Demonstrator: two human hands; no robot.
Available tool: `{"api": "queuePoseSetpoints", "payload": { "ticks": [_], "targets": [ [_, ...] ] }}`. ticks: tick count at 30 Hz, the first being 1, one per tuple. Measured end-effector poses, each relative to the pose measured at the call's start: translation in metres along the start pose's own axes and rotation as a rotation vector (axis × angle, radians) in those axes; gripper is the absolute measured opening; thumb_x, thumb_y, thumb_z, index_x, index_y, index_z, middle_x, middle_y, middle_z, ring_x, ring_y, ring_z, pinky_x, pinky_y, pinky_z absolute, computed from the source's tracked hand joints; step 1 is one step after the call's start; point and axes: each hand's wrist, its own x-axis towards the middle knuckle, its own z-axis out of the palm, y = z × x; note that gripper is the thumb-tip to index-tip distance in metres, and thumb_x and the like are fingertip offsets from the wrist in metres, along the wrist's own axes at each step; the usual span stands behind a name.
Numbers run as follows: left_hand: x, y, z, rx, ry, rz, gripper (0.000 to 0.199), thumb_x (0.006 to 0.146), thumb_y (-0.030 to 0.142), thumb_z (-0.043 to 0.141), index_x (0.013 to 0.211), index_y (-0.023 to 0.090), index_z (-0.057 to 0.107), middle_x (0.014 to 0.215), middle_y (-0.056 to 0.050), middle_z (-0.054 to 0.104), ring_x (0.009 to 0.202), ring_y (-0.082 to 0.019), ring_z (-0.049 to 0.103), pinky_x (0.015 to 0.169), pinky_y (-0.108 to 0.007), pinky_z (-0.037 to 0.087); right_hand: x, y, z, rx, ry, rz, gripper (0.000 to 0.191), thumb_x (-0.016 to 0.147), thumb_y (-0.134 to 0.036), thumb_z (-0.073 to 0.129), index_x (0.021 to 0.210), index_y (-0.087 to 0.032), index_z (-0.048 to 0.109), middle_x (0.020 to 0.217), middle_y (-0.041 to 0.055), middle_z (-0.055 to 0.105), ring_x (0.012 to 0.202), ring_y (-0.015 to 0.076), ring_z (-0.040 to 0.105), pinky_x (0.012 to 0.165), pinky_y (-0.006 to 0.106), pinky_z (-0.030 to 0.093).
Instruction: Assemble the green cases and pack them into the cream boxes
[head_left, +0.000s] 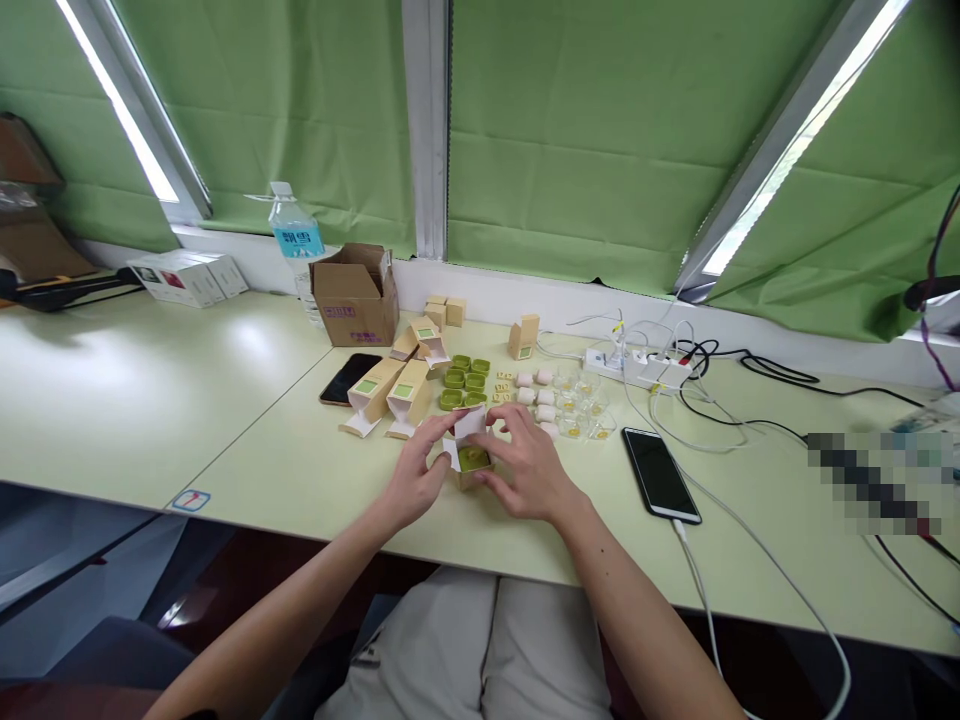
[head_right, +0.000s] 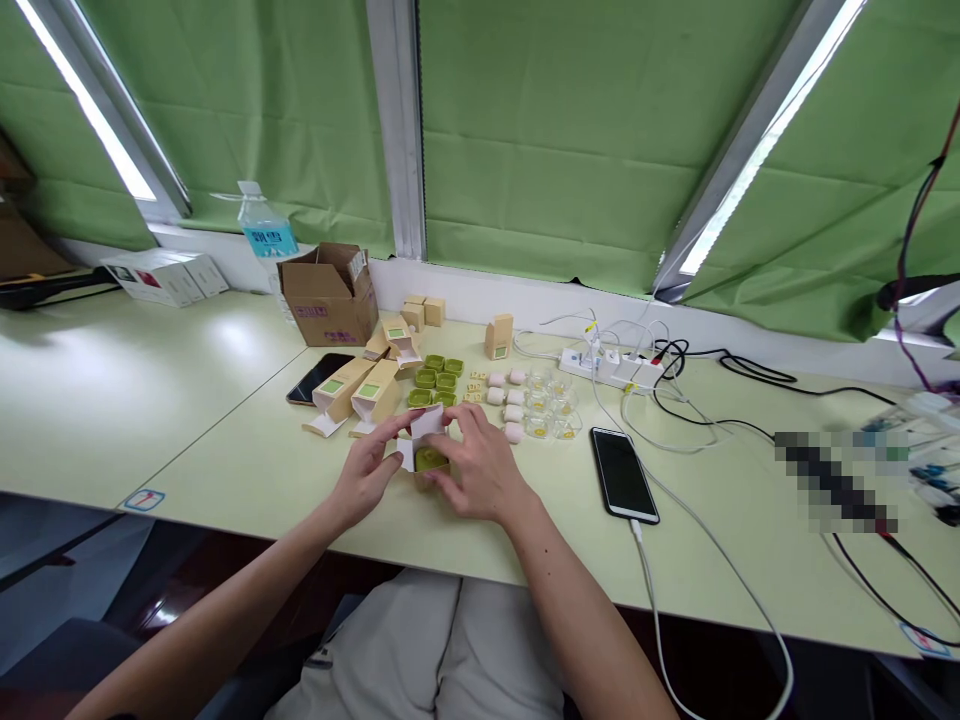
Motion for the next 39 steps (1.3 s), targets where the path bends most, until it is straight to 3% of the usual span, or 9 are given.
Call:
{"api": "queuePoseSetpoints", "payload": {
  "ticks": [4,7,11,14,17,21,26,30,39],
  "targets": [
    [0.004,0.004,-0.001,-0.059,0.023,-0.082,0.046,0.101,0.023,0.053,0.142,0.025,0.074,0.149,-0.01,0.075,0.139,-0.031,0.068,0.116,-0.051,0.055,-0.002,0.011,0.004,0.251,0.31,0.157,0.021,0.106,-0.031,0.054,0.122,-0.026,0.068,0.123,0.0129,0.065,0.114,0.0288,0.066,0.081,0.042,0.063],
    [0.009,0.008,0.001,-0.01,0.04,-0.096,0.037,0.103,0.026,0.053,0.133,0.024,0.075,0.138,-0.01,0.079,0.129,-0.029,0.072,0.107,-0.047,0.057,0.0,0.013,0.01,0.341,0.397,0.267,0.01,0.102,-0.024,0.056,0.109,-0.027,0.063,0.112,0.0094,0.068,0.102,0.0245,0.068,0.07,0.035,0.061],
    [0.014,0.01,0.009,0.153,0.091,-0.076,0.014,0.094,0.028,0.069,0.107,0.024,0.068,0.109,-0.005,0.079,0.101,-0.023,0.073,0.089,-0.04,0.056,0.002,0.009,0.021,0.398,0.294,0.36,0.036,0.09,-0.025,0.072,0.124,-0.027,0.059,0.122,0.0092,0.069,0.102,0.0238,0.069,0.064,0.031,0.06],
    [0.015,0.011,0.014,0.134,0.121,-0.061,0.022,0.089,0.024,0.072,0.105,0.025,0.056,0.104,-0.003,0.076,0.097,-0.021,0.072,0.085,-0.037,0.055,0.002,0.006,0.027,0.426,0.218,0.386,0.048,0.088,-0.025,0.073,0.133,-0.027,0.057,0.131,0.011,0.068,0.102,0.0238,0.07,0.06,0.03,0.059],
    [0.014,0.013,0.016,0.097,0.097,-0.046,0.03,0.091,0.019,0.069,0.116,0.025,0.054,0.11,-0.005,0.077,0.106,-0.022,0.074,0.09,-0.037,0.056,0.003,0.004,0.026,0.461,0.21,0.358,0.036,0.089,-0.023,0.069,0.124,-0.027,0.06,0.126,0.0097,0.069,0.103,0.0231,0.07,0.061,0.029,0.059],
    [0.012,0.013,0.012,0.16,0.029,-0.025,0.015,0.095,0.017,0.062,0.108,0.024,0.066,0.111,-0.005,0.078,0.107,-0.022,0.074,0.097,-0.04,0.057,0.002,0.004,0.018,0.551,0.189,0.255,0.02,0.091,-0.026,0.071,0.11,-0.026,0.062,0.122,0.0092,0.07,0.109,0.0239,0.07,0.069,0.031,0.062],
    [0.006,0.014,-0.003,0.1,-0.05,-0.017,0.016,0.096,0.017,0.061,0.11,0.023,0.069,0.123,-0.009,0.079,0.12,-0.026,0.074,0.107,-0.045,0.057,0.001,0.005,0.012,0.637,0.155,0.168,0.016,0.099,-0.04,0.071,0.104,-0.025,0.065,0.12,0.01,0.07,0.107,0.0226,0.07,0.074,0.032,0.063],
    [0.0,0.023,-0.015,0.09,-0.171,0.045,0.022,0.1,0.02,0.061,0.119,0.024,0.07,0.141,-0.012,0.074,0.136,-0.029,0.069,0.117,-0.049,0.053,0.0,0.005,0.017,0.593,0.172,0.165,0.015,0.103,-0.038,0.067,0.097,-0.025,0.065,0.118,0.011,0.069,0.104,0.0228,0.07,0.072,0.033,0.064],
    [-0.002,0.022,-0.015,0.174,-0.134,0.056,0.006,0.103,0.025,0.065,0.106,0.024,0.07,0.136,-0.012,0.076,0.129,-0.028,0.071,0.113,-0.047,0.056,-0.003,0.004,0.021,0.586,0.17,0.123,0.001,0.096,-0.023,0.069,0.095,-0.024,0.069,0.119,0.0105,0.063,0.105,0.0231,0.068,0.073,0.034,0.064]
  ]
}}
